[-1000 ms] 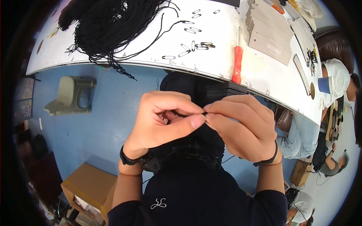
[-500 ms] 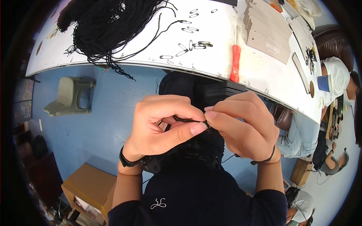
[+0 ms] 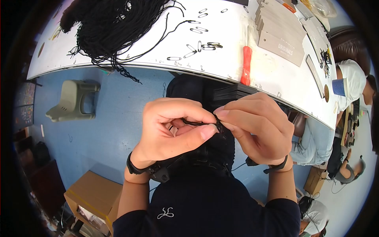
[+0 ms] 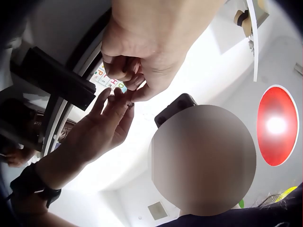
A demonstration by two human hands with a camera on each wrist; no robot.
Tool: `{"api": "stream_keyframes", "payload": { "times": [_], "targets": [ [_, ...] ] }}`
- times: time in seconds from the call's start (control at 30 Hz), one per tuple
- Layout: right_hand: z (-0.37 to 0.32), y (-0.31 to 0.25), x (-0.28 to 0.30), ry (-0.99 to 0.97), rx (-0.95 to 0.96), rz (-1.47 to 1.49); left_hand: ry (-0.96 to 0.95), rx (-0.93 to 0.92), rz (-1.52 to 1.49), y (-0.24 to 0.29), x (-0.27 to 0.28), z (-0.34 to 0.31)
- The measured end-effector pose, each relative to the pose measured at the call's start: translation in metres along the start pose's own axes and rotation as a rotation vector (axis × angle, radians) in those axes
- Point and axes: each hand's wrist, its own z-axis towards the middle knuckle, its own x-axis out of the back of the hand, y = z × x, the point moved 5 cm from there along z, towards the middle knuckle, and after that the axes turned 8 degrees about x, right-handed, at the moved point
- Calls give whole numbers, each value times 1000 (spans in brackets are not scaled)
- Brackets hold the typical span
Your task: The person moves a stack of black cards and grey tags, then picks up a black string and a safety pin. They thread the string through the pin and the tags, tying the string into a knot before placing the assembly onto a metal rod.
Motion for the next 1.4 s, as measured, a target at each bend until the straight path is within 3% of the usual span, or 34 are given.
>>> {"api": "stream_keyframes", "payload": {
  "times": [0.3, 0.4, 0.5, 0.53, 0.57, 0.63, 0.73, 0.8, 0.87, 0.97, 1.2, 1.3, 1.4],
  "targets": [
    [2, -3, 4, -9, 16, -31, 1, 16, -46, 2, 1, -1],
    [1, -3, 8, -7, 48, -50, 112, 83, -4, 0, 4, -2],
    [-4, -3, 14, 38, 33, -129, 151, 80, -132, -2, 13, -4],
    [-6, -2, 14, 37, 33, -129, 59, 131, -288, -5, 15, -5],
    [-8, -1, 13, -11, 62, -201, -35, 183, -443, -7, 13, -6],
    [-11, -1, 8, -60, 89, -274, -42, 195, -468, -4, 8, -7],
    [-13, -14, -7, -71, 291, -441, -6, 223, -472, -1, -2, -3],
    [-13, -19, -10, -43, 312, -460, 181, 214, -3, 3, -3, 4],
    [-13, -18, -11, 55, 320, -433, 163, 192, 72, -6, -4, 1],
    [-12, -11, -7, 24, 215, -313, 112, 175, 150, -7, -5, 1],
    [-17, -8, -5, 62, 199, -161, -26, 162, 159, -2, -8, -1],
    [-17, -5, -5, 45, 191, -148, -37, 89, 423, 6, -11, -1],
    [-17, -6, -4, 61, 159, -110, 33, -115, 665, 17, -23, -5]
  ]
}}
